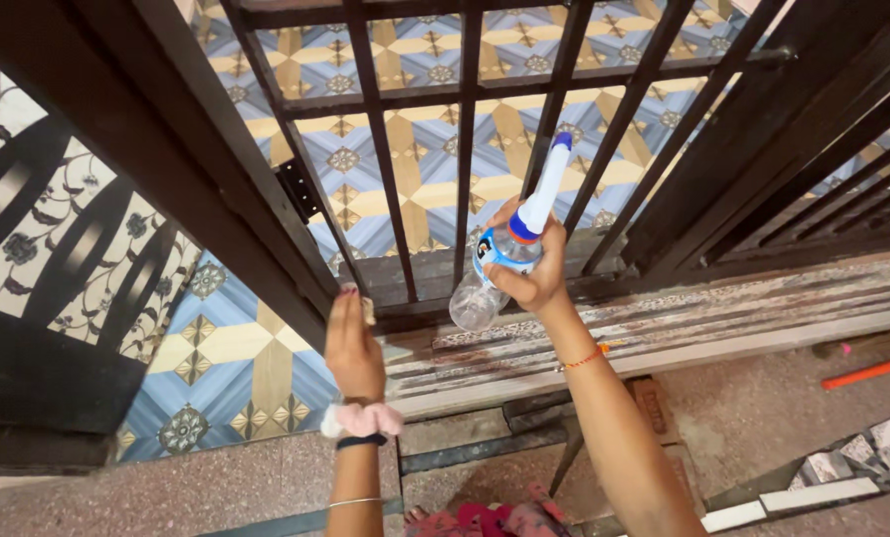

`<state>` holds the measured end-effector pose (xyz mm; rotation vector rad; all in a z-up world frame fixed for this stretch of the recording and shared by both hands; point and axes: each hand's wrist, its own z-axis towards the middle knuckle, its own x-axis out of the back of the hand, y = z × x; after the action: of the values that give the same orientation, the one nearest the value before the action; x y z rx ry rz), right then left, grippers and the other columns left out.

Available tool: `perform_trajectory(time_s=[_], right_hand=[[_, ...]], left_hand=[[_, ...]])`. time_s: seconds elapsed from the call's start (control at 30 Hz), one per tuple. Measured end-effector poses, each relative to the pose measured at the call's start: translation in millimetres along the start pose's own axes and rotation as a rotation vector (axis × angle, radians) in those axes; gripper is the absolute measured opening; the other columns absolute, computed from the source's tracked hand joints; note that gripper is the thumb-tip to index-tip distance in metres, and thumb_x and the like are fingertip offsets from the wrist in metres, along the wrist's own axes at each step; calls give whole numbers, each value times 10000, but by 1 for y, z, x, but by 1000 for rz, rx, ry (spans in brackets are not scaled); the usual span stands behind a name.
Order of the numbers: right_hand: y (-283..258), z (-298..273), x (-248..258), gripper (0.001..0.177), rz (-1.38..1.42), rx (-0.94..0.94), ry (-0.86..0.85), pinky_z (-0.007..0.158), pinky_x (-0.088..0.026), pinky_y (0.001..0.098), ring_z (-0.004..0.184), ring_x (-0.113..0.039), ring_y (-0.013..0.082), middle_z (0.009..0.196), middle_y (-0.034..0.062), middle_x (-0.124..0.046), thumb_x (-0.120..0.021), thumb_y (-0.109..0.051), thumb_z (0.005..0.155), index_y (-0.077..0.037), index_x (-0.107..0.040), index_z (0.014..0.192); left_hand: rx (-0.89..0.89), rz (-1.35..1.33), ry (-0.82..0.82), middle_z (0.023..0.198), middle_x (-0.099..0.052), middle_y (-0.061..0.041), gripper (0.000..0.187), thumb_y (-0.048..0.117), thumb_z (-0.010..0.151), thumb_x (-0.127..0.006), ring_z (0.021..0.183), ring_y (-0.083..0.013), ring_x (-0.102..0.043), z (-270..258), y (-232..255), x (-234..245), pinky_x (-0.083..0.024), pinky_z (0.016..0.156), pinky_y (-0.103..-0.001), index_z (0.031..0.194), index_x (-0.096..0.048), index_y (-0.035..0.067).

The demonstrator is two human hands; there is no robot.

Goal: The person wipes the bars and frame of a metal door grill using a small cloth while holding a spray bottle in the other hand.

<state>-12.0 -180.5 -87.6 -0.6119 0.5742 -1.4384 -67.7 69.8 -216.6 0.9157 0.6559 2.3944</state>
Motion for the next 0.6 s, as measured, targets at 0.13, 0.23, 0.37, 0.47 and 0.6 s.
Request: perform_trajectory(time_s=[0.13,0.23,0.37,0.47,0.6], right_hand=[[2,-1,2,458,-70,39,3,928,-492,335,997,-605,192,1056,85,-625,-754,-190,677,-39,-609,1083],[3,-3,2,468,0,-24,7,887,-497,323,960,-608,177,1037,78,-624,-744,-179,657,-34,-603,1079],[5,-5,2,480,65,-90,1,873,-503,319,949,-608,166,1030,75,-628,-747,-166,651,-36,-593,1086],[4,-4,4,478,108,-115,-20,881,-507,322,959,-613,166,1049,73,-636,-750,-154,661,-41,-594,1098],[-6,3,14,482,87,-140,-123,946,-505,337,1040,-620,180,1106,66,-634,-761,-142,668,-47,-606,1115]], left_hand=[[30,105,-117,1429,-565,-228,675,-162,800,-489,1308,-398,-553,-25,-8,-19,-471,1062,-413,1457,-484,-6],[40,130,-159,1455,-533,-236,662,-149,827,-470,1336,-400,-531,-23,-14,-23,-474,1053,-406,1476,-442,-19],[58,163,-174,1455,-538,-245,586,-112,891,-473,1334,-393,-524,-21,-13,-27,-469,1056,-412,1471,-428,-41],[-55,107,-83,1418,-576,-272,639,-126,847,-484,1315,-423,-556,-23,-8,-18,-472,1085,-443,1475,-421,-23],[405,-90,-193,1302,-687,-157,523,-65,933,-517,1084,-342,-708,-51,24,-6,-566,881,-388,1420,-520,124]])
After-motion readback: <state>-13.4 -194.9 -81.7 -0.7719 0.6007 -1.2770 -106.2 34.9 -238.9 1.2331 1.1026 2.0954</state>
